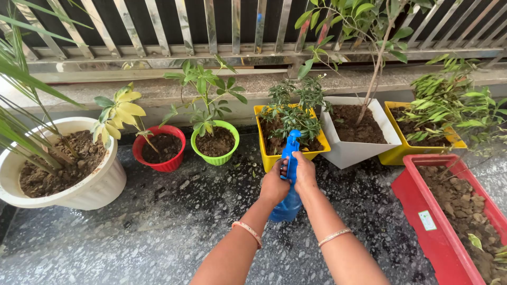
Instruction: The person uses a blue spray bottle to mist water onto several potted plants arranged on a balcony floor. The person moves the bottle from plant to plant, spraying the soil and leaves of each one in sequence.
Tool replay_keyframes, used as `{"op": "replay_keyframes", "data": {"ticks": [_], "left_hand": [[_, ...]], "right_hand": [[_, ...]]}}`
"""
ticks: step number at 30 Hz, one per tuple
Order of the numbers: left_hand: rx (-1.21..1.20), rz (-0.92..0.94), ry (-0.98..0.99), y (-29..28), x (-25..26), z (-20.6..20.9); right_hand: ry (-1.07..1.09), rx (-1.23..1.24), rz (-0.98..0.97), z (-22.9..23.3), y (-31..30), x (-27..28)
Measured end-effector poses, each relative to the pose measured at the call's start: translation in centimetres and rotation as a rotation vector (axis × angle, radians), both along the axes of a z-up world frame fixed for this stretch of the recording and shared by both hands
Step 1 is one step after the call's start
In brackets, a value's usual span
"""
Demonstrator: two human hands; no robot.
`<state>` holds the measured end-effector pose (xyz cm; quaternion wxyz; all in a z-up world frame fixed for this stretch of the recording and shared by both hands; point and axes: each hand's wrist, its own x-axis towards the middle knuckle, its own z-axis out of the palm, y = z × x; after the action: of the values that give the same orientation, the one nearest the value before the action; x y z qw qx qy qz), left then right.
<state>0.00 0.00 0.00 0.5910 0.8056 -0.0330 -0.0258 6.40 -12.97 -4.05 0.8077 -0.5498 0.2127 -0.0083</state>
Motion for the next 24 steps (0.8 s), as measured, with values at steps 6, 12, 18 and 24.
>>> {"op": "replay_keyframes", "data": {"ticks": [6,12,18,24], "left_hand": [[0.001,0.003,0.007,0.0,-0.6,0.3],[-0.054,-0.023,0.035,0.4,-1.0,0.2],[-0.006,-0.006,0.031,0.6,-0.9,0.6],[0.011,-0.015,0.075,1.0,-1.1,0.8]], "right_hand": [[0.021,0.005,-0.011,2.4,0.9,-1.6],[0.061,0.094,-0.027,2.3,0.9,-2.1],[0.099,0.024,-0.009,2.2,1.0,-1.8],[0.016,-0.003,-0.038,1.8,1.5,-1.8]]}}
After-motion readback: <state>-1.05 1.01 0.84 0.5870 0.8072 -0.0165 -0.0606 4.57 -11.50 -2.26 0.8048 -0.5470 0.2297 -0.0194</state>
